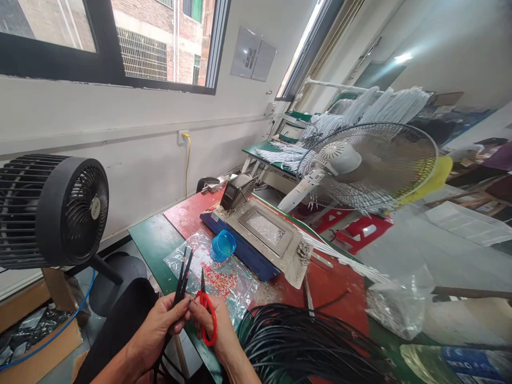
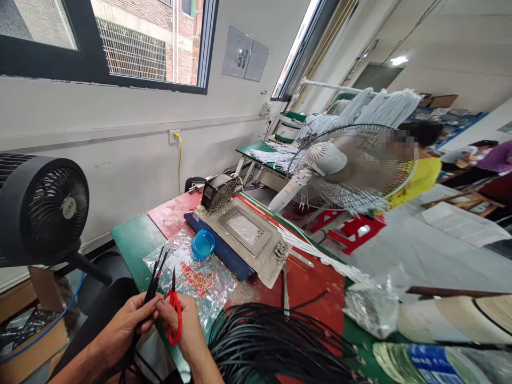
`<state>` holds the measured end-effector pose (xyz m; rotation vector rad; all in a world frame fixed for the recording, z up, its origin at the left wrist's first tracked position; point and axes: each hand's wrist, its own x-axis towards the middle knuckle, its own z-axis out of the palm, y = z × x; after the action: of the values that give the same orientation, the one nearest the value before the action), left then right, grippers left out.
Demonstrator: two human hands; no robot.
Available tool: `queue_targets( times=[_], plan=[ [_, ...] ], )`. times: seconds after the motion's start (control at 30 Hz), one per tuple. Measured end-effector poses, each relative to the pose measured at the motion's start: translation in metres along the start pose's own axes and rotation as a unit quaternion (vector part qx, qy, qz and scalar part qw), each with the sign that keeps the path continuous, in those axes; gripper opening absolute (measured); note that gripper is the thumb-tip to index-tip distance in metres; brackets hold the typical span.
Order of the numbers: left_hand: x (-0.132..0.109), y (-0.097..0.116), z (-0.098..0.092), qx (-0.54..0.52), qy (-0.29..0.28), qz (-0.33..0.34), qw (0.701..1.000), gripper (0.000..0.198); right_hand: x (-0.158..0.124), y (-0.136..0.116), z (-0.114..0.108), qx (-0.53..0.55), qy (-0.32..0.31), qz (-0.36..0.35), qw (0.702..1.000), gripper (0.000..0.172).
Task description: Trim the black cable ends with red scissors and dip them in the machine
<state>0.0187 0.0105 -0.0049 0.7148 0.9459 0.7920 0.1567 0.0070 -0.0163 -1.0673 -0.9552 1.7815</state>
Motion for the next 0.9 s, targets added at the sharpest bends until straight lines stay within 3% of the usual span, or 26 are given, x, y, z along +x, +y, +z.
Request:
queue_targets(
  times=[0.23, 0.53, 0.73, 0.9],
  plan=[
    [-0.001, 0.001, 0.002, 0.015, -0.039, 0.014, 0.999, 0.036, -0.003, -0.004, 0.001, 0.085, 0.004, 0.016, 0.996, 0.053],
    [0.001, -0.005, -0.003, 0.018, -0.053, 0.019, 0.998, 0.034, -0.002, -0.005, 0.001, 0.094, 0.010, 0.058, 0.994, 0.052],
    [0.000, 0.002, -0.002, 0.015, -0.057, -0.004, 0.998, 0.037, 0.000, -0.002, 0.000, 0.113, 0.014, 0.039, 0.993, 0.052],
    [-0.003, 0.007, -0.002, 0.040, -0.077, -0.026, 0.996, 0.039, -0.001, -0.008, 0.002, 0.105, 0.071, 0.038, 0.991, 0.053]
  ],
)
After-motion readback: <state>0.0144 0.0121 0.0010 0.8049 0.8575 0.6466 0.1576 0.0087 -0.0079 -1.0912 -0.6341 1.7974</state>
